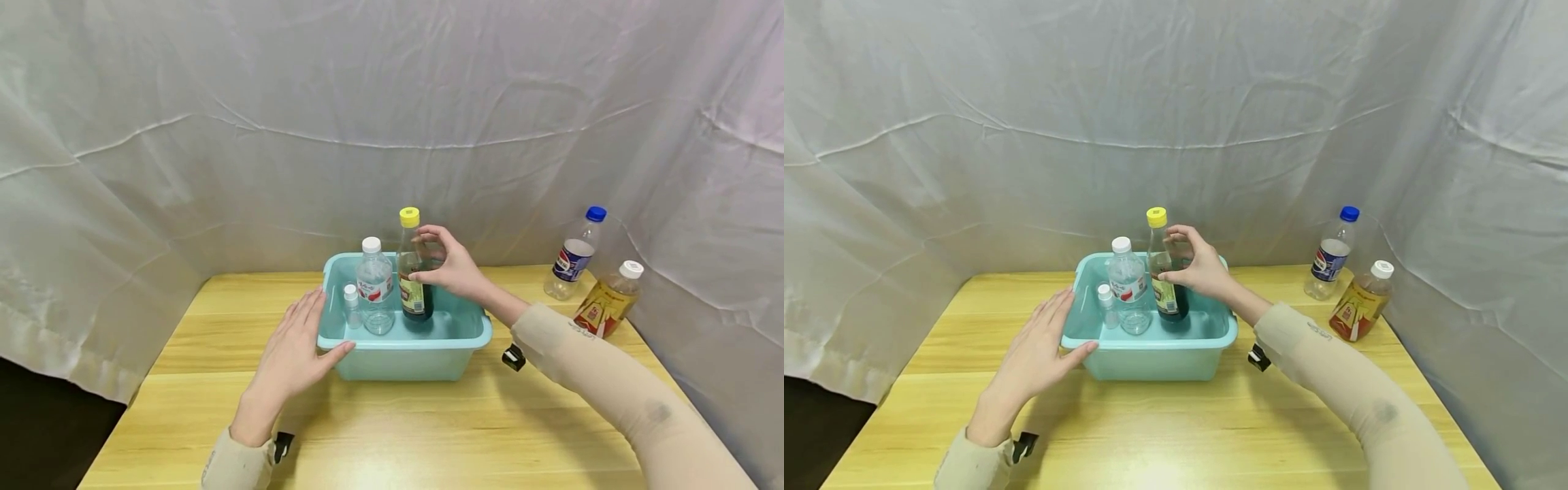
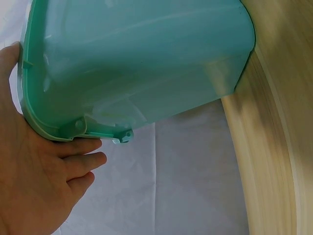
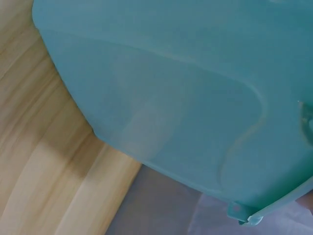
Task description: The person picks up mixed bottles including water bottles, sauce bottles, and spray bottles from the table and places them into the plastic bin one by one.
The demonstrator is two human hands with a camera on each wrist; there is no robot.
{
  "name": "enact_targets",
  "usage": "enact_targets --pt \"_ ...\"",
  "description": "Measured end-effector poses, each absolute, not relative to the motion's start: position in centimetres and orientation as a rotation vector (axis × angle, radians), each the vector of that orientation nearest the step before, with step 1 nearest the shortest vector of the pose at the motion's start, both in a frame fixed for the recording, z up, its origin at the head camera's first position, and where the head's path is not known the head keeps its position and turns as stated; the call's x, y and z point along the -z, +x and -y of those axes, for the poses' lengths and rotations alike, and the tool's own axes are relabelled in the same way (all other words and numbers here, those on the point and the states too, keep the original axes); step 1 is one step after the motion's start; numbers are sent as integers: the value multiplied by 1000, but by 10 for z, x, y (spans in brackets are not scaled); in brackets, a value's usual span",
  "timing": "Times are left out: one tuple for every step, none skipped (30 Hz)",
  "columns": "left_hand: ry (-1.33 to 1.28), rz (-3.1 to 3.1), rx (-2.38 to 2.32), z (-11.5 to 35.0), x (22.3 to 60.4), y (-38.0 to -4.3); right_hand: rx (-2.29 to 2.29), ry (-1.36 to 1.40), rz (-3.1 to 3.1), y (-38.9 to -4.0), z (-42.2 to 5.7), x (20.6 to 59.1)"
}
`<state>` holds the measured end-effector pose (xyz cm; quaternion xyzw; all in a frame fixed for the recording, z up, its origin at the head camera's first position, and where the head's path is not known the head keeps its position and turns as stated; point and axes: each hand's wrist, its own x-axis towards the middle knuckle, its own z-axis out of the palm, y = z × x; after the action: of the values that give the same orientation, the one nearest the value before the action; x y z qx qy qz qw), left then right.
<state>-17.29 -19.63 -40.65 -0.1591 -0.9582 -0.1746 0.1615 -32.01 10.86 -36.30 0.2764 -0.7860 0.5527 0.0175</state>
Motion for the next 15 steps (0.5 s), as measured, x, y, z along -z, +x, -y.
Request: enact_targets --pt "-454 2737 499 196 406 -173 -1721 854 2446 -321 -108 364" --pt "-454 2737 497 196 407 -173 -1721 852 2449 -322 -107 364" --pt "-453 2737 497 196 407 -173 -1718 850 2455 -323 -106 364" --pt "-452 2737 497 196 407 -173 -1710 851 2463 -323 -105 364" --pt "-452 2737 496 196 407 -173 -1704 854 2472 -324 -105 364" --pt "-451 2739 496 196 407 -173 -1696 855 2485 -324 -104 365" --pt "-450 2742 496 195 407 -173 -1690 856 2497 -324 -104 365" --pt "-451 2745 496 195 407 -173 -1676 856 2511 -324 -104 366" --pt "-451 2749 496 195 407 -173 -1667 855 2526 -325 -104 367" --pt "-452 2750 497 195 407 -173 -1657 859 2538 -326 -104 368" --pt "-451 2754 499 194 407 -173 -1654 864 2545 -326 -104 369" --pt "-450 2754 501 194 407 -173 -1650 870 2552 -327 -104 369" --pt "-450 2753 502 194 407 -173 -1647 877 2559 -328 -104 370" --pt "-450 2750 500 194 407 -174 -1646 883 2565 -328 -104 370" --pt "-451 2747 499 195 408 -174 -1650 888 2570 -329 -103 370"
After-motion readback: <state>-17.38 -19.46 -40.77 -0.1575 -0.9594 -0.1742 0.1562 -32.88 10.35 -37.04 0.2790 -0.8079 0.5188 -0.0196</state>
